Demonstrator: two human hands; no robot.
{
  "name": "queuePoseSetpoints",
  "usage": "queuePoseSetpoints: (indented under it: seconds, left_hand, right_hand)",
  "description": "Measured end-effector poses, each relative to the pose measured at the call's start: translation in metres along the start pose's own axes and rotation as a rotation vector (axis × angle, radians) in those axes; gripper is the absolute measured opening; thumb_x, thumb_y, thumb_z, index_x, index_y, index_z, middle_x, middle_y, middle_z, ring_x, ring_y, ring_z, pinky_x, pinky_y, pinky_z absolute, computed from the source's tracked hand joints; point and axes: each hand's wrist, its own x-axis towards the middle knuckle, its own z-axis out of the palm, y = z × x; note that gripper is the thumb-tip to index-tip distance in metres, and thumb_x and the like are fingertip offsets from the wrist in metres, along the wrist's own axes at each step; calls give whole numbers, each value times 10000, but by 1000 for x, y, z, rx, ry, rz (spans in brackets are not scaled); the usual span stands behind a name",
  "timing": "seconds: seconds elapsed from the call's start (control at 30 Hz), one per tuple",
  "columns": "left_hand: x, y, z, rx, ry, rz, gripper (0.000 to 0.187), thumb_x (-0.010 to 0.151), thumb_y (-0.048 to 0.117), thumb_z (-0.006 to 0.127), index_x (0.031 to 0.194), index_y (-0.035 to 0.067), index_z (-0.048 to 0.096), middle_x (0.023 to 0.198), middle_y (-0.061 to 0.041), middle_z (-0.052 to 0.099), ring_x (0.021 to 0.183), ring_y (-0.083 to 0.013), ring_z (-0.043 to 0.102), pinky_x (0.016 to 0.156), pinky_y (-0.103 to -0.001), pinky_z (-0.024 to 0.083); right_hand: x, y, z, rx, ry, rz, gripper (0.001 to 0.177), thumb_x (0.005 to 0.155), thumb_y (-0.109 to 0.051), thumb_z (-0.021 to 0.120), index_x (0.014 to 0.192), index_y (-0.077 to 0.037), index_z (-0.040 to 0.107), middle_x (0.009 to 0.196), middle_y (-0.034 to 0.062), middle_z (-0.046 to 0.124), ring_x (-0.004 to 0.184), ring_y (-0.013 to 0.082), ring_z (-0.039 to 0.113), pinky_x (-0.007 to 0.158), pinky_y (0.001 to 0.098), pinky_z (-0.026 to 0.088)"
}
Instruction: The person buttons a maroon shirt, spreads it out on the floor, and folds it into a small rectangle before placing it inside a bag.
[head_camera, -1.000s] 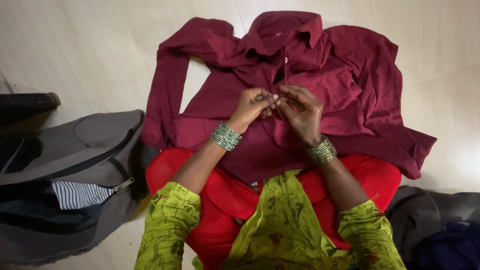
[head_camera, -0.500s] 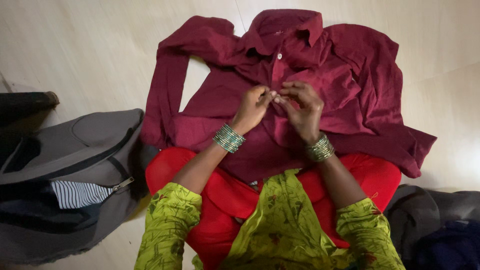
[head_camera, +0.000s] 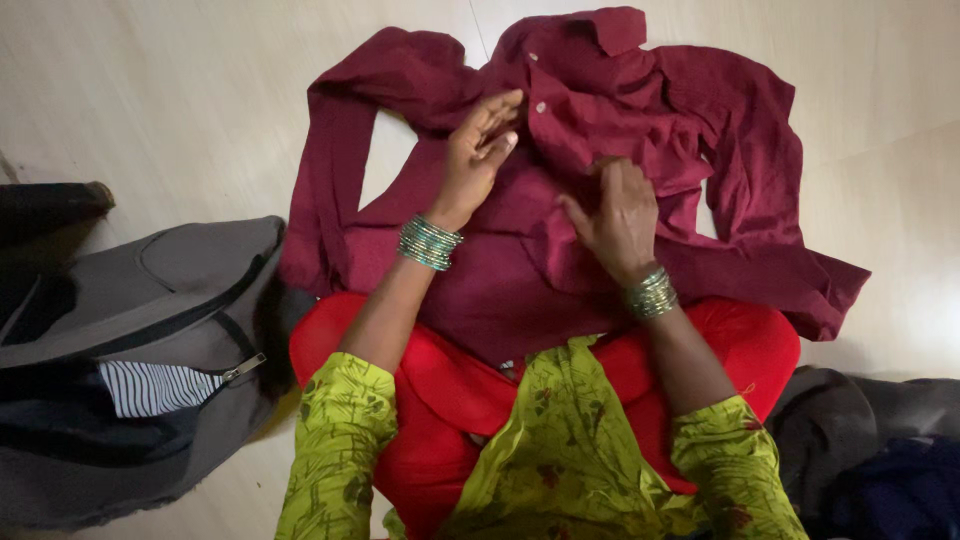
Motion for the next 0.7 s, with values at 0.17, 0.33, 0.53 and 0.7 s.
queuePoseSetpoints:
  seconds: [0.17,0.33,0.53,0.7]
  left_hand:
    - [-1,-2,-1,-99,-112,40,416,986,-42,630,1386,63,580,1635,-91,390,1533,-212,379,1308,-385,296]
    - [-5,11,-1,752,104,218,245,860,-2,781,1080,73,702,1370,-66,695,1292,-241,677,1096,-368,560]
    - [-17,25,7,1446,150,229,296,718,172,845,874,-4,665,905,-173,671,813,-323,670,628,-452,528]
    - [-14,13,-6,1276,142,165,110,864,101,757,868,41,664,968,-144,692,749,-263,697,612,-398,549]
  right_hand:
    - [-6,9,20,77,45,-32,210,923,-128,737,995,-22,571,918,139,628,797,302,596,703,447,488]
    - [-7,33,43,121,71,2,82,881,17,655,944,-36,656,885,131,670,800,298,628,717,435,516]
    - [-1,37,34,534,118,77,141,954,62,580,1012,-8,688,1027,128,722,935,272,691,839,372,547]
    - [3,30,31,371,171,160,507,697,-130,961,920,25,533,876,164,561,748,310,555,690,399,492]
